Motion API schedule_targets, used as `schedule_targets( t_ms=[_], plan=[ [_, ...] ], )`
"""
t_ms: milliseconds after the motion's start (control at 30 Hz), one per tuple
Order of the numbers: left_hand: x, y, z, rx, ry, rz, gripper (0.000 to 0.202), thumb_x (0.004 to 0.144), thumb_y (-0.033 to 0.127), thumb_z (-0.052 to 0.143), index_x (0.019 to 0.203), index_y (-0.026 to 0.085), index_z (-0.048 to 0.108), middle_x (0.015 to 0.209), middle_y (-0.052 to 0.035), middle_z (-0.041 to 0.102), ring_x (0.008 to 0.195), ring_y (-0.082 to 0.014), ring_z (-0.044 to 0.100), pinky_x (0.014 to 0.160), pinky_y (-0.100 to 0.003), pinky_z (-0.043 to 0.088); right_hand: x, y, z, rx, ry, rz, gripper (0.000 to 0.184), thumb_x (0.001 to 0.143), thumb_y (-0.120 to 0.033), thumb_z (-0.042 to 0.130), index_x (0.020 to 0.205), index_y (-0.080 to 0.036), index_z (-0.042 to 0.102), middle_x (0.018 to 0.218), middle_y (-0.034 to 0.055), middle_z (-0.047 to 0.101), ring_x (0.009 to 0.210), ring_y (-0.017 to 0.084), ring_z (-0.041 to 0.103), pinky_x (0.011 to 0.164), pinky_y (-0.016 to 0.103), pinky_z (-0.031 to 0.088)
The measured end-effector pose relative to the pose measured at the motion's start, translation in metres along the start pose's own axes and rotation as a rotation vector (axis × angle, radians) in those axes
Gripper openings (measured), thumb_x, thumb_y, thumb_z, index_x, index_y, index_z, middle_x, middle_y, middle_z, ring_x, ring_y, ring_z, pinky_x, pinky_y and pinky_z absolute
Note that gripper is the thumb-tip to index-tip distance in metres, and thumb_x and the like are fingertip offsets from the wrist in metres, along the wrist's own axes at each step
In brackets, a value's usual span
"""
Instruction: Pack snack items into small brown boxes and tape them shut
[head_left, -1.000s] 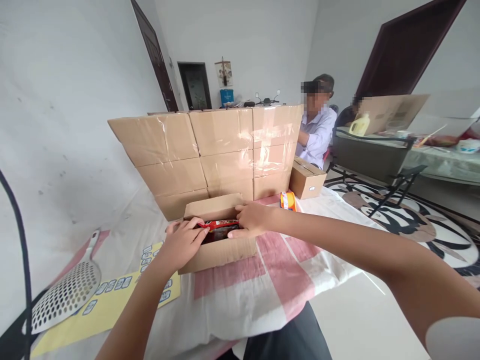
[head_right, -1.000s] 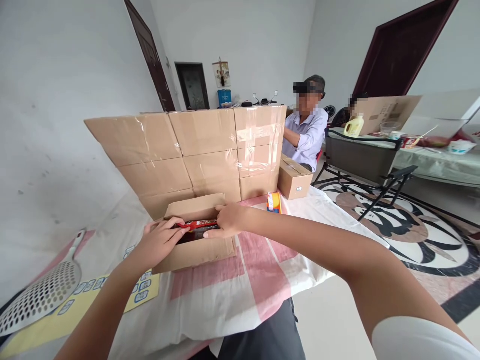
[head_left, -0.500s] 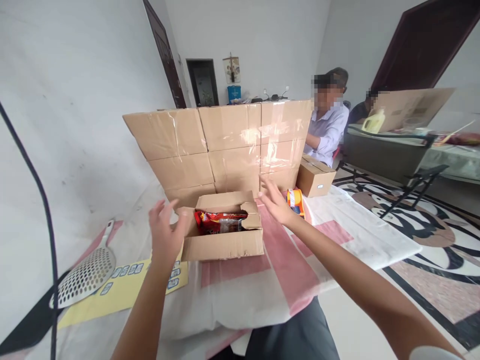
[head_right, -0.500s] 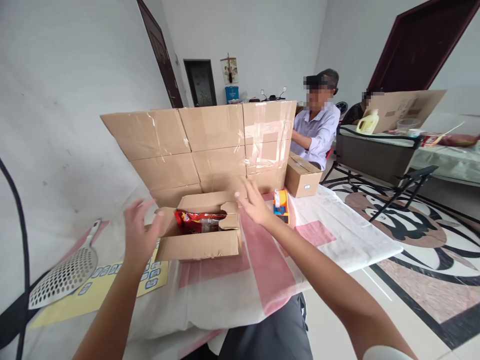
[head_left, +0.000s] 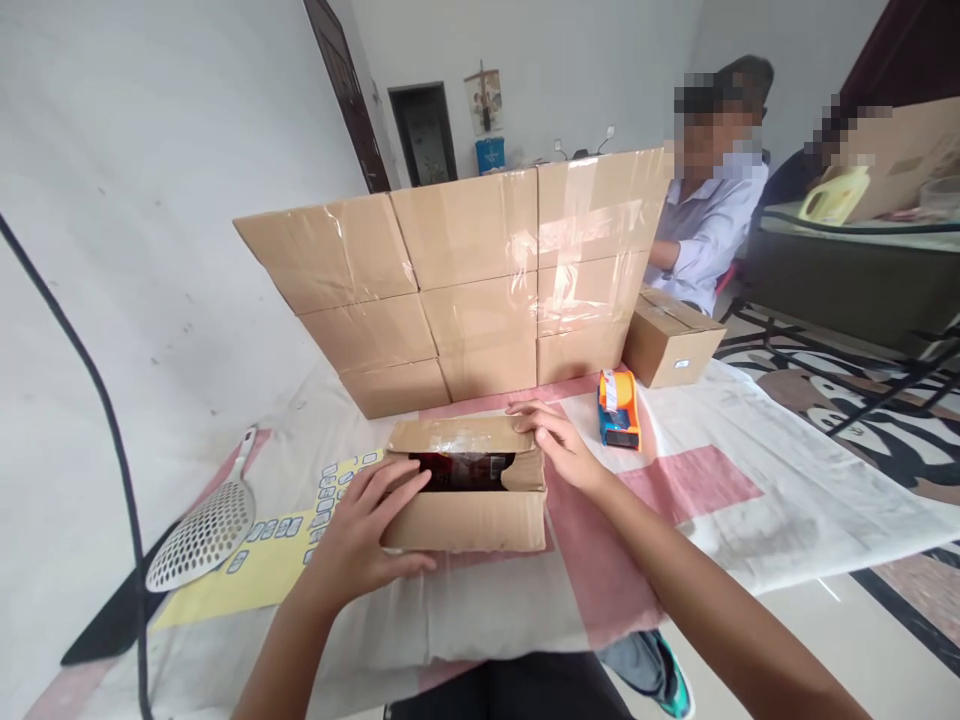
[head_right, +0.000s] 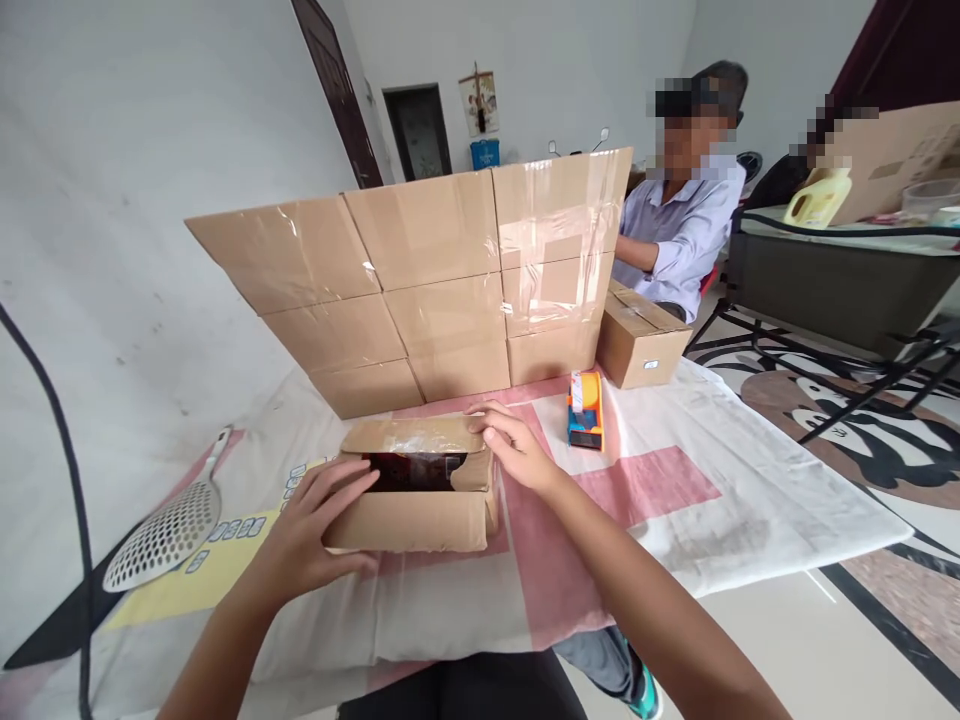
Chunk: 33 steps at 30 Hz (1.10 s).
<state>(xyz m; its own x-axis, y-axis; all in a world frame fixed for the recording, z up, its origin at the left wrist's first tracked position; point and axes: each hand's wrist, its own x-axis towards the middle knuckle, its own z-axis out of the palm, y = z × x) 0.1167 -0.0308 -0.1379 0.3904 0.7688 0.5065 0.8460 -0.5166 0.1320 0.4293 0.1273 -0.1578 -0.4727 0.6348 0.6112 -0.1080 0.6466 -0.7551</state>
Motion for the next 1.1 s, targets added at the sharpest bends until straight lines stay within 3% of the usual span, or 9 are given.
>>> schedule_targets(
  t_ms=[133, 200, 267, 367, 467, 733, 900, 1000, 1100],
  plan=[
    [0.008, 0.012, -0.007, 0.069, 0.172, -0.035, 0.058, 0.083, 0.038, 0.078, 0.137, 0.039, 0.059, 0.128, -0.008, 0.063, 0.117, -0.0333, 0.06, 0.104, -0.052, 0.046, 0.001, -0.003, -0.003, -0.006, -0.028, 0.038, 0.036, 0.102, -0.053, 0.047, 0.093, -0.023, 0.067, 0.119, 0.0098, 0.067, 0.114, 0.027, 0.062, 0.101, 0.046, 0.048],
    [0.024, 0.013, -0.006, -0.024, 0.358, -0.209, 0.052, 0.082, 0.039, 0.079, 0.131, 0.039, 0.061, 0.129, -0.0067, 0.059, 0.122, -0.0325, 0.058, 0.104, -0.052, 0.048, 0.001, -0.004, -0.002, 0.031, -0.042, 0.087, 0.027, 0.102, -0.044, 0.049, 0.095, -0.024, 0.065, 0.115, 0.0084, 0.067, 0.112, 0.027, 0.061, 0.099, 0.044, 0.047],
    [0.045, 0.012, -0.003, -0.145, 0.429, -0.471, 0.066, 0.078, 0.044, 0.082, 0.138, 0.038, 0.055, 0.141, -0.0081, 0.052, 0.133, -0.0337, 0.052, 0.105, -0.052, 0.05, 0.001, -0.006, 0.001, 0.086, -0.052, 0.146, 0.016, 0.098, -0.034, 0.051, 0.099, -0.024, 0.063, 0.115, 0.0073, 0.066, 0.114, 0.026, 0.059, 0.099, 0.043, 0.046],
    [0.071, 0.011, 0.002, -0.362, 0.215, -0.814, 0.095, 0.074, 0.052, 0.084, 0.155, 0.037, 0.036, 0.162, -0.0116, 0.034, 0.147, -0.0367, 0.041, 0.109, -0.052, 0.05, -0.003, -0.009, 0.006, 0.217, -0.027, 0.243, 0.021, 0.093, -0.027, 0.051, 0.112, -0.026, 0.06, 0.126, 0.0053, 0.062, 0.12, 0.026, 0.055, 0.103, 0.042, 0.042],
    [0.08, 0.013, -0.001, -0.544, 0.001, -0.985, 0.093, 0.078, 0.057, 0.08, 0.158, 0.037, 0.035, 0.165, -0.0098, 0.034, 0.148, -0.0363, 0.041, 0.113, -0.05, 0.048, -0.01, -0.014, 0.009, 0.34, -0.025, 0.303, 0.034, 0.096, -0.034, 0.051, 0.13, -0.03, 0.053, 0.139, 0.004, 0.056, 0.127, 0.026, 0.051, 0.109, 0.042, 0.039],
    [0.076, 0.019, -0.003, -0.506, 0.008, -0.909, 0.066, 0.08, 0.047, 0.078, 0.14, 0.032, 0.056, 0.158, -0.0044, 0.044, 0.148, -0.0309, 0.041, 0.121, -0.046, 0.039, -0.005, -0.018, 0.009, 0.248, -0.078, 0.415, 0.057, 0.078, -0.022, 0.057, 0.134, -0.031, 0.05, 0.121, 0.0025, 0.059, 0.108, 0.025, 0.058, 0.091, 0.039, 0.049],
    [0.072, 0.018, 0.001, -0.521, 0.064, -0.88, 0.054, 0.083, 0.044, 0.076, 0.134, 0.033, 0.062, 0.153, -0.0032, 0.048, 0.143, -0.0286, 0.045, 0.121, -0.047, 0.038, -0.011, -0.038, 0.006, -0.155, 0.032, 0.272, 0.039, 0.089, -0.028, 0.054, 0.128, -0.026, 0.056, 0.123, 0.0069, 0.064, 0.111, 0.027, 0.061, 0.097, 0.045, 0.049],
    [0.071, 0.015, 0.004, -0.518, 0.086, -0.89, 0.051, 0.084, 0.042, 0.073, 0.133, 0.033, 0.063, 0.149, -0.0046, 0.05, 0.14, -0.0284, 0.048, 0.12, -0.048, 0.039, -0.026, -0.044, -0.035, -0.442, 0.266, 0.203, 0.028, 0.092, -0.038, 0.058, 0.115, -0.023, 0.062, 0.117, 0.0091, 0.068, 0.108, 0.028, 0.064, 0.097, 0.047, 0.049],
    [0.078, 0.012, 0.01, -0.463, 0.114, -0.892, 0.053, 0.083, 0.042, 0.073, 0.134, 0.031, 0.063, 0.148, -0.0073, 0.051, 0.14, -0.0296, 0.048, 0.119, -0.048, 0.039, -0.032, -0.031, -0.097, -0.592, 0.604, 0.355, 0.025, 0.087, -0.04, 0.061, 0.104, -0.022, 0.064, 0.112, 0.0098, 0.069, 0.105, 0.028, 0.065, 0.093, 0.046, 0.051]
  ],
)
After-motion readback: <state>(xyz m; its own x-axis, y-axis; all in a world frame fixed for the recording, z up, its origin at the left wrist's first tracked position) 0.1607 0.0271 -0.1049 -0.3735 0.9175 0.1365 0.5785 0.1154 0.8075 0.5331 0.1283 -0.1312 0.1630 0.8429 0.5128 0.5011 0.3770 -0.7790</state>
